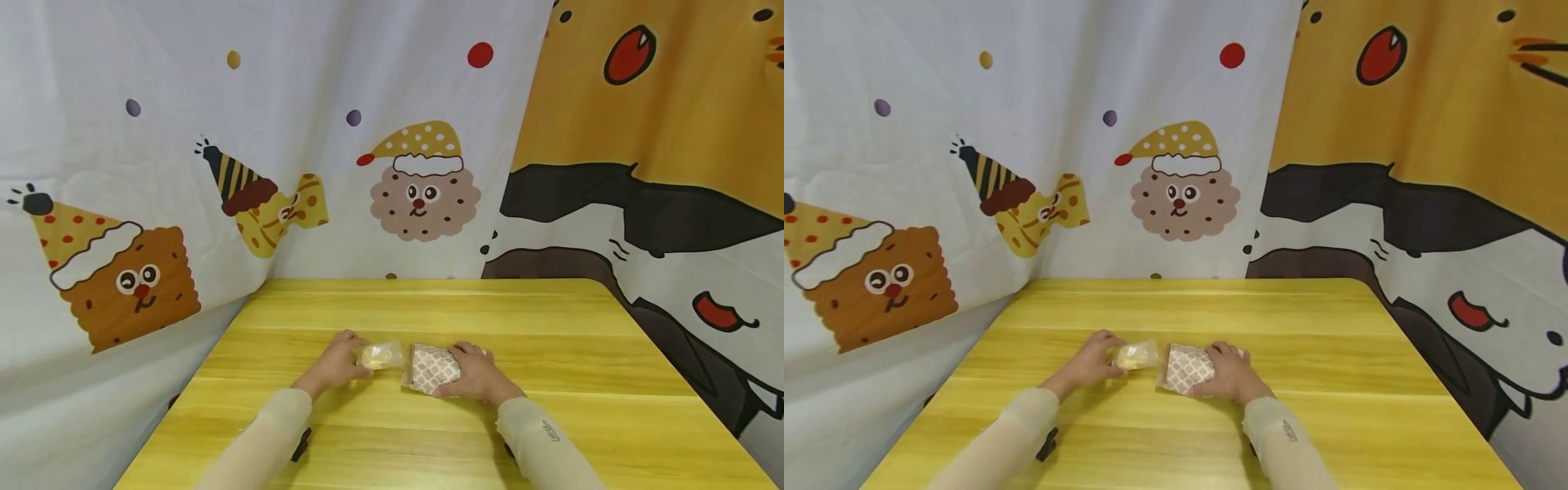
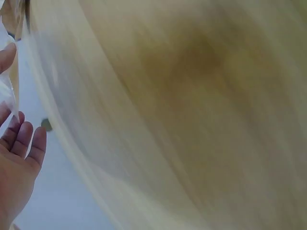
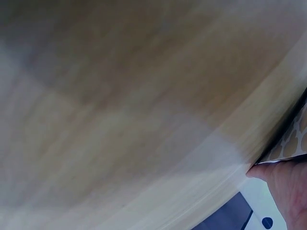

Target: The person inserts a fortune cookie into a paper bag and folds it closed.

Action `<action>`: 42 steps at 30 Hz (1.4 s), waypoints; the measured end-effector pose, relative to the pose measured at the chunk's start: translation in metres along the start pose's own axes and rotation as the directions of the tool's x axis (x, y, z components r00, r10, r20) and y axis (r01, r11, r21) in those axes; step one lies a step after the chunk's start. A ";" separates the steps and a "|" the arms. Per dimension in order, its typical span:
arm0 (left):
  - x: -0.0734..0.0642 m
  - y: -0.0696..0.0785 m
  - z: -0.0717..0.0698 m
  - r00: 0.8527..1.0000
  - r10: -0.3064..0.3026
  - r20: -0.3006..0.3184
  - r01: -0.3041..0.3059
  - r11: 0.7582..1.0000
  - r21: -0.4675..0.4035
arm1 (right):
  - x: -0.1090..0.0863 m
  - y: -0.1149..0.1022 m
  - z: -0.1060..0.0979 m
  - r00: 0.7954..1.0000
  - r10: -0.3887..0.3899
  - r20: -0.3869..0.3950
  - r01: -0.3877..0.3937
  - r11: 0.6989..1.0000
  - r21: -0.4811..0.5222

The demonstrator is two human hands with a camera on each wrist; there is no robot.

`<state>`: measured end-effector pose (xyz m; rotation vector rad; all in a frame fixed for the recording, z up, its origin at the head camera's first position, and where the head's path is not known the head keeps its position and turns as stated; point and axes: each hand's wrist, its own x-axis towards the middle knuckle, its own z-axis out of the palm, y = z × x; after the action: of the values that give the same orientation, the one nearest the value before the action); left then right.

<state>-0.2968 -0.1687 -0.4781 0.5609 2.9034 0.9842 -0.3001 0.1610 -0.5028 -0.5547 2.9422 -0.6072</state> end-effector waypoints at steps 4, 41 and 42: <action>0.004 0.006 0.006 0.999 0.043 0.025 -0.044 0.998 0.034 | 0.001 0.002 0.001 1.000 -0.001 0.004 0.001 1.000 0.000; 0.011 0.023 0.029 0.996 0.025 0.085 -0.014 0.992 -0.128 | 0.001 0.001 0.002 1.000 -0.006 0.000 0.006 1.000 0.009; 0.011 0.023 0.030 0.997 0.017 0.080 -0.006 0.990 -0.139 | 0.001 0.001 0.002 1.000 -0.011 -0.002 0.011 1.000 0.013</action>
<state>-0.2954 -0.1305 -0.4878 0.5954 2.7379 1.1255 -0.3009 0.1613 -0.5051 -0.5695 2.9367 -0.6284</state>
